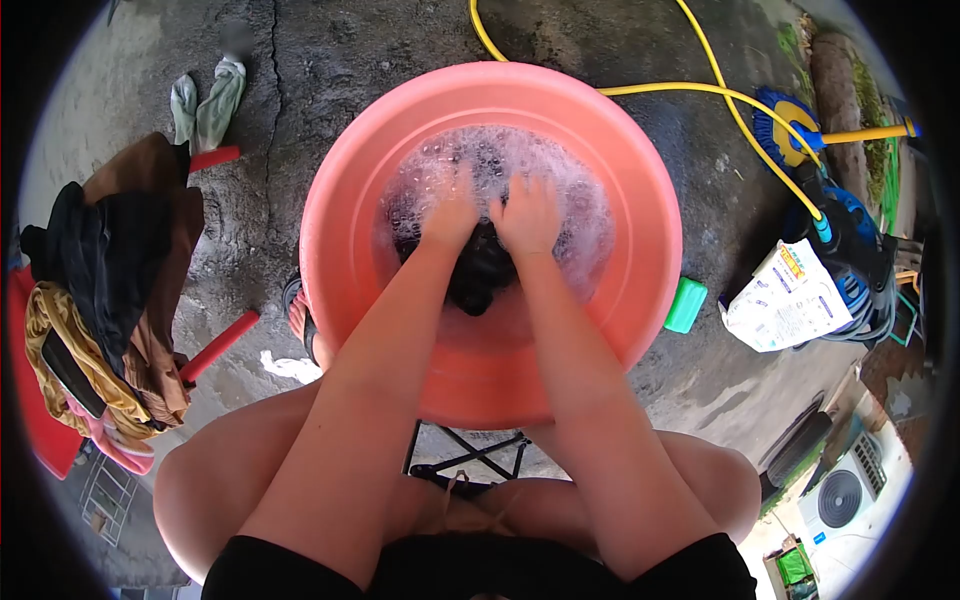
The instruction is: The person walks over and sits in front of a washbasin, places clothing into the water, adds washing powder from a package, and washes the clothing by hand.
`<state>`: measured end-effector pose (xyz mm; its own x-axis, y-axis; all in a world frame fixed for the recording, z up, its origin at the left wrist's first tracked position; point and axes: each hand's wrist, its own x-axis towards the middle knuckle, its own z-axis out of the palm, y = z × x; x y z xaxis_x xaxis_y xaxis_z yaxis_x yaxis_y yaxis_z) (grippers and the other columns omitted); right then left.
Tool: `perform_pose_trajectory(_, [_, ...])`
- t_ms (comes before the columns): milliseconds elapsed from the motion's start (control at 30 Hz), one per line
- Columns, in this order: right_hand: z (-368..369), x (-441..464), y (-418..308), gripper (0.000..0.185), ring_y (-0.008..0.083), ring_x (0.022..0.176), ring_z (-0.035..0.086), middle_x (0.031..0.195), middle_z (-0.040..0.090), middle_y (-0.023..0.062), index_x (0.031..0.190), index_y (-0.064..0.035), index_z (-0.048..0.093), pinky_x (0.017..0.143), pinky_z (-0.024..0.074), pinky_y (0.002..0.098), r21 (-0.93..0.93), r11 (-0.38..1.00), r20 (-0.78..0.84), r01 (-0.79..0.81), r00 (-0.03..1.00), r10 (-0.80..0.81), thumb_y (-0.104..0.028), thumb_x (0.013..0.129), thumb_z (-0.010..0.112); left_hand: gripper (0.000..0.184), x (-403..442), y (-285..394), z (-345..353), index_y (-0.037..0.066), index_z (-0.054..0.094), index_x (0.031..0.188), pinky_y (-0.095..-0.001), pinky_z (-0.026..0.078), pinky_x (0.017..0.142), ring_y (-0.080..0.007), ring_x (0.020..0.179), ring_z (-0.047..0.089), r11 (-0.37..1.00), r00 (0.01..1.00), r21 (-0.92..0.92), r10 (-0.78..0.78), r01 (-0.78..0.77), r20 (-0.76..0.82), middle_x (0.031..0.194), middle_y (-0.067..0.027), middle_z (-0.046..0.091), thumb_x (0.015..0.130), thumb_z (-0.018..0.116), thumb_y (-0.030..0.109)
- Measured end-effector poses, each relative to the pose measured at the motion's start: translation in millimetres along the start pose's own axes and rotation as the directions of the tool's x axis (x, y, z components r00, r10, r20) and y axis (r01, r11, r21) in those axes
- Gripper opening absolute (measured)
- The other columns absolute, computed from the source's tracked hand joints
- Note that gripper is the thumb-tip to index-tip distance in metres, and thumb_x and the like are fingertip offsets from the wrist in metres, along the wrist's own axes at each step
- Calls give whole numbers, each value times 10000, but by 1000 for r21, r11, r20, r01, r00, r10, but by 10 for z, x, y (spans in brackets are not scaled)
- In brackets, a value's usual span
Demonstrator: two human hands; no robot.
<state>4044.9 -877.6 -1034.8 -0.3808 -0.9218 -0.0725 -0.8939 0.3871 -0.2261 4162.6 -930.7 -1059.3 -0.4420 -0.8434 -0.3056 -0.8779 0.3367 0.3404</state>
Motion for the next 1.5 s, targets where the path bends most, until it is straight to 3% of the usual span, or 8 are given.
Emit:
perform_pose_trajectory(133, [-86,284,29,334,323,808,640,894,668,166,904,-70,685,716,505,447,11,995,404,-102,910,88,-358,777,573,534,122,40,29,35,429,1318,-556,349,997,-452,1226,416,999,998,46,-15,18,-68,1413,-255,336,832,552,220])
perform_pose_trajectory(367, [-136,333,104,347,343,754,646,761,662,170,775,-54,703,703,501,438,166,970,192,-179,970,146,-372,794,566,512,185,145,-611,-35,566,1118,-460,429,909,-441,1000,565,871,969,-428,-187,241,164,1138,-286,561,832,599,389])
perform_pose_trajectory(467, [-229,302,173,360,303,717,653,735,638,189,840,-15,673,664,492,380,582,757,170,-298,954,245,-366,786,617,594,48,22,-368,-55,589,1100,-417,423,906,-390,1037,570,670,962,-737,-250,91,-109,1064,-272,611,839,583,477])
perform_pose_trajectory(567, [-393,88,74,281,175,672,627,670,621,160,821,16,655,632,474,332,769,556,217,-315,947,235,-263,786,652,593,23,-217,-6,-50,596,1114,-345,407,927,-244,1021,570,127,878,-936,-407,329,254,1062,-167,631,885,500,489])
perform_pose_trajectory(733, [-1012,-465,-321,204,52,655,449,671,502,-43,710,43,592,599,370,240,933,158,274,-324,923,271,-92,861,615,547,-219,-304,-123,-25,628,1043,-337,441,863,-225,919,596,179,881,-886,-300,428,366,993,-132,641,894,480,480])
perform_pose_trajectory(1100, [-2374,-950,-770,170,163,922,590,942,655,104,919,58,672,847,433,286,995,-34,-83,95,960,267,-88,841,632,326,-959,-2,-892,22,630,1015,-342,518,744,-201,808,632,-572,659,-439,257,693,706,929,-101,651,874,544,303])
perform_pose_trajectory(1433, [-2145,-1182,-580,237,205,846,553,872,593,88,706,16,534,802,425,315,746,610,-467,267,863,192,-105,776,726,256,-1287,194,-1414,25,623,1006,-318,528,710,-198,789,633,-691,813,-464,330,554,480,921,-92,649,876,533,227])
perform_pose_trajectory(1500, [-2070,-1267,-559,385,280,1074,512,1110,559,132,971,-25,557,940,395,383,765,621,-365,169,909,203,-195,713,787,243,-1332,217,-1560,26,622,1004,-314,530,704,-197,785,633,-676,828,-501,318,540,462,919,-91,649,876,531,211])
